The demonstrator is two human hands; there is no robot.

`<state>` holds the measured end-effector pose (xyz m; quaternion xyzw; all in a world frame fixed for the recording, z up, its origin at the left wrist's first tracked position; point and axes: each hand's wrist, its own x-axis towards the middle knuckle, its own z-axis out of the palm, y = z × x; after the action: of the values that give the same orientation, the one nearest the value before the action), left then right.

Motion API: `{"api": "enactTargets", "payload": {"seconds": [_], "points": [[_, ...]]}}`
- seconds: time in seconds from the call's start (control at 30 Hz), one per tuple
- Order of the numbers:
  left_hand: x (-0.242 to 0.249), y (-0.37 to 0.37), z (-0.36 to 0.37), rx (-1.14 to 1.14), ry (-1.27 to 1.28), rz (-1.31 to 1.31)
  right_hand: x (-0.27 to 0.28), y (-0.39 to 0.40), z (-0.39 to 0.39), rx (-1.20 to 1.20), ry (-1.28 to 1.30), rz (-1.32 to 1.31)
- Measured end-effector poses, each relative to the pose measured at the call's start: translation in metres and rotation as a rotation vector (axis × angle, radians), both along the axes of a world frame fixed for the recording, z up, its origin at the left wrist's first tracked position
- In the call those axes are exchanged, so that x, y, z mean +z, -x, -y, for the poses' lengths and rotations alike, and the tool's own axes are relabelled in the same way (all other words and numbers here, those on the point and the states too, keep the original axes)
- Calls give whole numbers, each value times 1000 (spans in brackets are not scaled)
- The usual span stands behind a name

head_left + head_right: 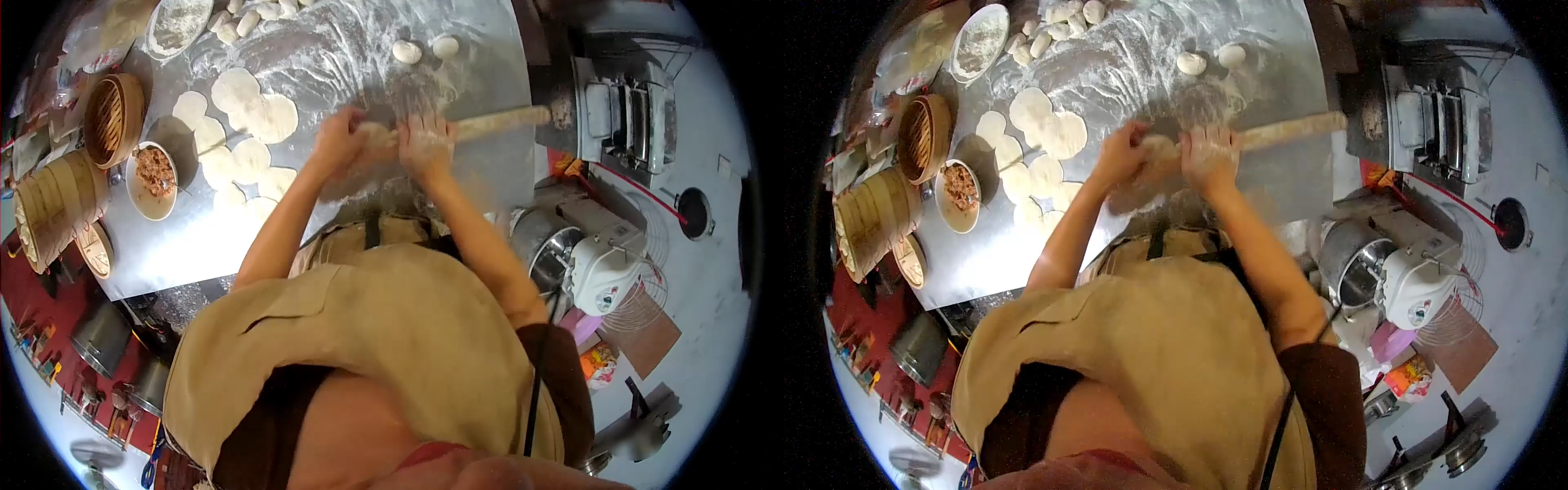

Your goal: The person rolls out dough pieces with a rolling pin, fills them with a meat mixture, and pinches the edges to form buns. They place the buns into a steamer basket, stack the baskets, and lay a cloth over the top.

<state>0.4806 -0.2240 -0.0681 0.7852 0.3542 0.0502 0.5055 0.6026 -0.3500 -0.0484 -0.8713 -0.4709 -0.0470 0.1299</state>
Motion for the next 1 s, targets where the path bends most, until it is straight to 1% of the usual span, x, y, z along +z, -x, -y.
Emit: {"api": "enactTargets", "payload": {"seconds": [0.03,0.07,0.1,0.13,0.17,0.2,0.23,0.27,0.3,0.33,0.37,0.4,0.43,0.47,0.5,0.53,0.57,0.63,0.67,0.7,0.73,0.77,0.8,0.83,0.9,0.93,1.0], "points": [[-7,-8,-7,3,-2,3,-2,4,4,-2,-56,129],[-15,-16,-12,-85,-98,-93,-24,-6,-9,-49,4,155],[-20,-16,-11,-180,-181,-197,-30,-10,-22,-55,32,134],[-4,-26,-24,-215,-191,-200,-25,-19,-44,-105,92,-95],[-3,-22,-29,-204,-199,-194,-19,-28,-62,-144,131,-310],[-1,-14,-35,-236,-136,-144,-33,-28,-49,141,178,-45],[1,-7,-38,-274,-70,-96,-29,-20,-34,142,172,-45],[11,7,-26,-83,104,-149,-17,-2,-10,123,103,23],[13,16,-16,-81,106,-148,-7,11,11,107,35,94],[9,22,-7,-38,126,-107,-5,16,21,129,22,99],[2,27,1,2,157,-73,-14,10,12,130,30,97],[6,16,1,-86,29,-88,-19,3,-9,52,6,77],[7,10,-8,-81,38,-95,-22,-2,-32,-24,-28,64],[8,-1,-22,-158,-5,-183,-16,-8,-55,-77,-30,-44],[9,-8,-33,-234,-54,-271,-15,-6,-53,-71,-40,-39],[5,-3,-40,-327,-93,-242,-15,-3,-45,1,-37,-40],[1,9,-39,-327,-104,-239,-14,1,-36,72,-33,-39],[-3,42,-15,-30,60,-102,-8,19,1,99,-42,-24],[-9,48,-3,11,115,-43,-7,22,8,107,20,2],[-7,39,-3,12,125,-47,-7,26,14,115,90,23],[1,28,-2,-52,2,-110,-19,21,2,118,108,8],[3,17,-7,-114,-133,-164,-39,3,-34,100,0,101],[1,10,-19,-200,-317,-146,-42,-7,-59,83,-122,204],[4,13,-23,-197,-332,-141,-40,-7,-57,83,-137,211],[11,27,-27,-49,-94,-210,-26,3,-36,236,48,193],[3,45,-18,60,-19,-166,-5,18,-15,135,-9,40],[14,60,-2,40,25,-147,-5,28,9,139,-13,67]]}}
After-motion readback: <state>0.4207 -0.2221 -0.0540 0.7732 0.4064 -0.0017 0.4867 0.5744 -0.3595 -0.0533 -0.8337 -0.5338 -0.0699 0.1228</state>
